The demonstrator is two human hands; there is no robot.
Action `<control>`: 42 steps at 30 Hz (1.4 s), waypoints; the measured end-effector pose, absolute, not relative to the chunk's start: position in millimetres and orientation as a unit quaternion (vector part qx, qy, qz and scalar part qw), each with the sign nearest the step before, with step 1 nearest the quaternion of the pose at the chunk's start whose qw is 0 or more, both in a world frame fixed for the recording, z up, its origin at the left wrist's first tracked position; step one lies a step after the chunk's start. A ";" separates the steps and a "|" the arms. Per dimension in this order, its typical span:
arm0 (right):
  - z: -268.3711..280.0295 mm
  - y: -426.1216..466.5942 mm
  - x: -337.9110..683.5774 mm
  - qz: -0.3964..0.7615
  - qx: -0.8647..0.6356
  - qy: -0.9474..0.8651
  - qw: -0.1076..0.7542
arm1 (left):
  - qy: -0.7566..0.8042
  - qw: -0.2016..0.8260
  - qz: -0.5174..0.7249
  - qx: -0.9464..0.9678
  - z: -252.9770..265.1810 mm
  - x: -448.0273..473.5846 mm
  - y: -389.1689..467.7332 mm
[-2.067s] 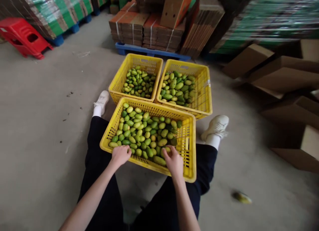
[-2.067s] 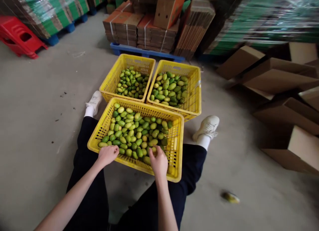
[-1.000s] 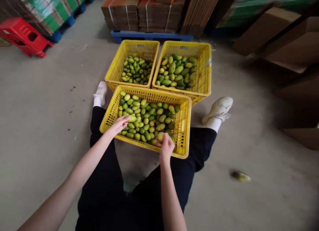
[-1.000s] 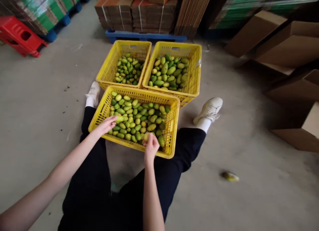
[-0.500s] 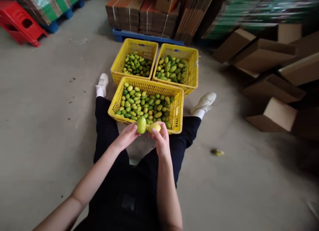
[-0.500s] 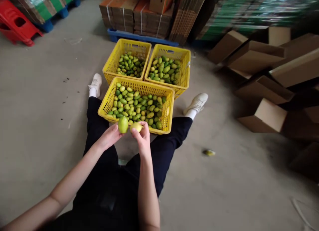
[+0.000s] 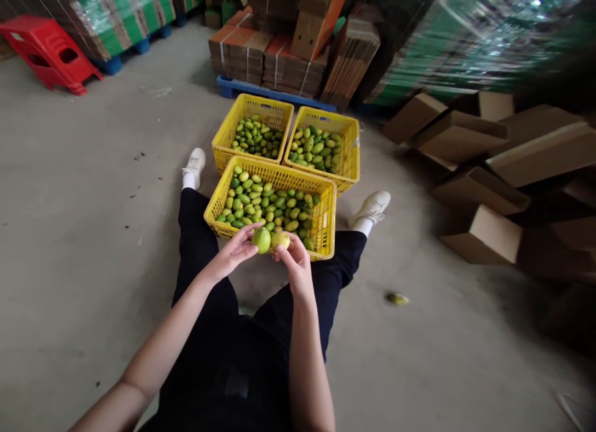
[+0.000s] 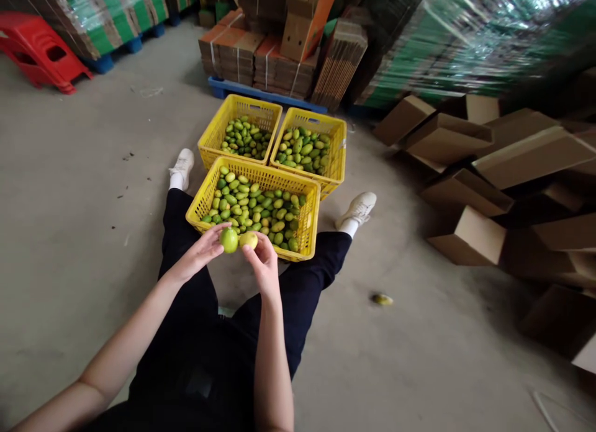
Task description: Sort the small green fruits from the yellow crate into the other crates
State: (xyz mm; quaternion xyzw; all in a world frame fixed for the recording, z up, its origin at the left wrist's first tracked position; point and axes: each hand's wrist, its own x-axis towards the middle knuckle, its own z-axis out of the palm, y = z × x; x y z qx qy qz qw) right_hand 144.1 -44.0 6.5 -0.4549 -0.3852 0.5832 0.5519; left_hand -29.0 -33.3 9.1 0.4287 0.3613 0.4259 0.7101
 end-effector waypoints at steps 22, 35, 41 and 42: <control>6.0 -34.7 143.8 0.521 -0.391 -0.414 0.636 | 0.429 0.542 0.512 0.510 22.0 -6.9 -35.8; 8.0 -42.7 148.7 0.598 -0.389 -0.399 0.576 | 0.443 0.654 0.457 0.409 26.0 -8.4 -31.9; 7.2 -42.4 144.5 0.628 -0.386 -0.380 0.559 | 0.423 0.745 0.422 0.297 21.7 -4.0 -35.1; 7.1 -42.5 144.5 0.628 -0.386 -0.380 0.559 | 0.420 0.750 0.421 0.291 21.1 -4.1 -35.5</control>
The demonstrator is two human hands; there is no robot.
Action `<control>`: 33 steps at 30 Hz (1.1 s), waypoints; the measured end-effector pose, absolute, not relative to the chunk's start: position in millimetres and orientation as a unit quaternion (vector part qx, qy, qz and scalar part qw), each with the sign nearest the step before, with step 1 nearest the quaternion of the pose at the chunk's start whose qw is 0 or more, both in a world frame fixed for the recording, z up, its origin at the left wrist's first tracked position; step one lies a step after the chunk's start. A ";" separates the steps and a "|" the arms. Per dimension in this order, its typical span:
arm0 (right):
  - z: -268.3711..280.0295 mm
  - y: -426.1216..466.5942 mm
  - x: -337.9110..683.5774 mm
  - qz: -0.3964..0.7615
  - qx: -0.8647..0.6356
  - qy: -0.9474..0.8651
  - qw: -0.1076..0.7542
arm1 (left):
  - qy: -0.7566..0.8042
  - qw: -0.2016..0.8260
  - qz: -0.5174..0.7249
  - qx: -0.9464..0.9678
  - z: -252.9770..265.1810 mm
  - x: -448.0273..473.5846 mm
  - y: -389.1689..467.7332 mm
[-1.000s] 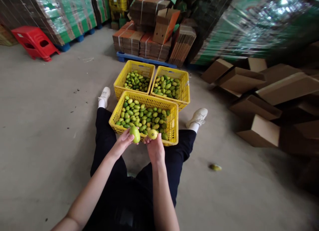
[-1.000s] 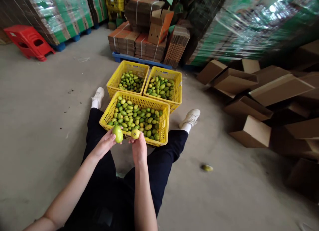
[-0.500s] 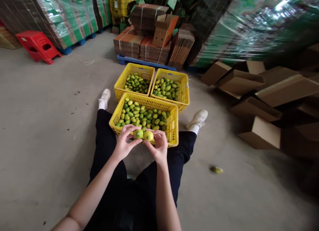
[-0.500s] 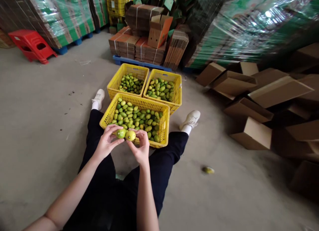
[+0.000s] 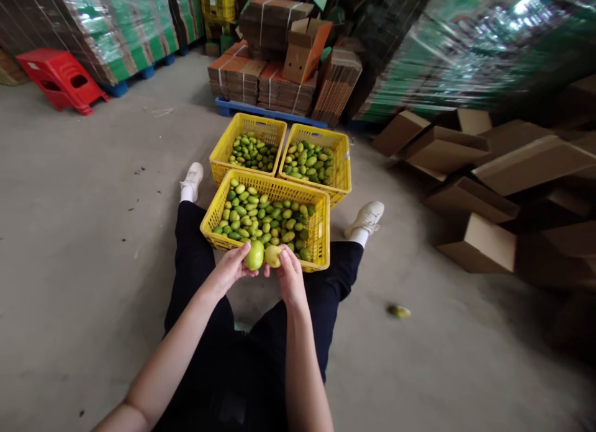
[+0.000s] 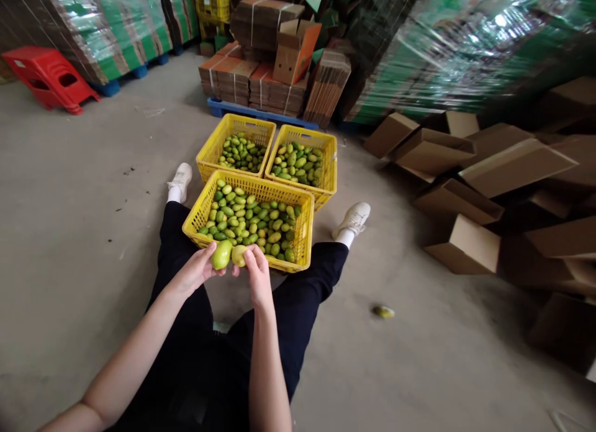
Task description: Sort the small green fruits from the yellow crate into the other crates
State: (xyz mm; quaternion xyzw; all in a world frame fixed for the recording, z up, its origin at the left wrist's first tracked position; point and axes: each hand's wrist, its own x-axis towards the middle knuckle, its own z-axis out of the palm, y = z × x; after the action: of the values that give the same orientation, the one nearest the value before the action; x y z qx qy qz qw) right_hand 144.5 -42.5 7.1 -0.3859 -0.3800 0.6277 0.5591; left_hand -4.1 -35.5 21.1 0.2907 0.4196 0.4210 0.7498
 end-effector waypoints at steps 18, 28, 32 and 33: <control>10.3 -34.3 136.7 0.632 -0.362 -0.294 0.619 | 0.324 0.750 0.538 0.206 23.0 -5.8 -25.6; 4.8 -37.9 116.3 0.583 -0.435 -0.339 0.597 | 0.395 0.617 0.661 0.161 23.3 21.7 -29.7; -0.1 -40.0 97.7 0.483 -0.467 -0.448 0.590 | 0.383 0.651 0.644 0.121 24.2 25.4 -28.5; -1.5 -40.4 93.4 0.460 -0.472 -0.471 0.586 | 0.381 0.665 0.631 0.118 24.3 25.9 -27.8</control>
State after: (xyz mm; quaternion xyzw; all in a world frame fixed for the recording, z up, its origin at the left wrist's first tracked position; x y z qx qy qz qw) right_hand 93.4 -40.4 -1.5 -0.4719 -0.4706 0.4603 0.5864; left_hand 25.9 -27.8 24.3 0.1179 0.3811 0.6312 0.6651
